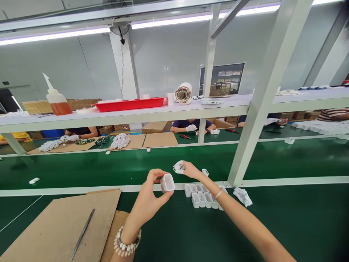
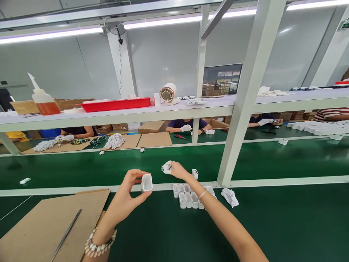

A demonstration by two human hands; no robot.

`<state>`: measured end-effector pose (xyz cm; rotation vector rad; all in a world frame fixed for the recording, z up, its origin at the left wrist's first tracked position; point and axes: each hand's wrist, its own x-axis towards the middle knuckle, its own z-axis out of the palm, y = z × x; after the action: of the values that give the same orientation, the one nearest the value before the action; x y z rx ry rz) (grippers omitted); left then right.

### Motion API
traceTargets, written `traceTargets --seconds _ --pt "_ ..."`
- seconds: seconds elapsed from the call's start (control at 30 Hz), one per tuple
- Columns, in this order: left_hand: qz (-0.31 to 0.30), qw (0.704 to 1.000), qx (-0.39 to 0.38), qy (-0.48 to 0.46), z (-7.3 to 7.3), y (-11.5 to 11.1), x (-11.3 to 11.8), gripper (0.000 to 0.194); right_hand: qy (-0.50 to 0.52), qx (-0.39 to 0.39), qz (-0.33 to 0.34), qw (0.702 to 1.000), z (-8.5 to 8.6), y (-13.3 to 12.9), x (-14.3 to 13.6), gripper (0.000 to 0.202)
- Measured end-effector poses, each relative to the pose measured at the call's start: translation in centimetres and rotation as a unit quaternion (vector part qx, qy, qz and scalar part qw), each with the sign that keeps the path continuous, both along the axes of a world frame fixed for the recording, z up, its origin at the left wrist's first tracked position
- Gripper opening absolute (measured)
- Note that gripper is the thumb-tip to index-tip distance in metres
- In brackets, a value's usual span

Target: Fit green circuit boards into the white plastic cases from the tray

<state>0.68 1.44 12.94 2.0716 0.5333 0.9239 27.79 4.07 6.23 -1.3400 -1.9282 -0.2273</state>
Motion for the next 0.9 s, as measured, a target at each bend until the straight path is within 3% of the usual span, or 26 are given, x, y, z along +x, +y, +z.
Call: traceTargets --seconds 0.1,0.23,0.3,0.37,0.53,0.9 --pt "-0.006 0.998 0.038 0.041 0.8 -0.8 -0.7 0.037 0.050 -0.051 0.039 0.997 1.5 -3.3 -1.5 0.031" --pt "0.005 0.992 0.111 0.063 0.9 -1.5 -0.9 0.039 0.119 -0.046 0.100 0.987 4.0 -9.3 -4.0 0.047" --pt "0.014 0.987 0.155 0.049 0.6 -1.6 -0.9 0.042 0.114 -0.004 0.146 0.983 5.3 -11.6 -4.7 0.048" --pt "0.016 0.979 0.198 0.050 0.4 -1.7 -0.7 0.044 0.079 0.066 0.152 0.983 6.2 -13.1 -4.9 0.046" --pt "-0.014 0.958 0.278 0.070 0.4 -2.0 -0.3 0.045 -0.026 0.137 0.097 0.985 6.7 -14.1 -4.6 0.039" --pt "-0.023 0.935 0.347 0.070 0.9 -2.3 0.1 0.043 -0.101 0.123 0.016 0.987 6.4 -14.8 -5.2 0.041"
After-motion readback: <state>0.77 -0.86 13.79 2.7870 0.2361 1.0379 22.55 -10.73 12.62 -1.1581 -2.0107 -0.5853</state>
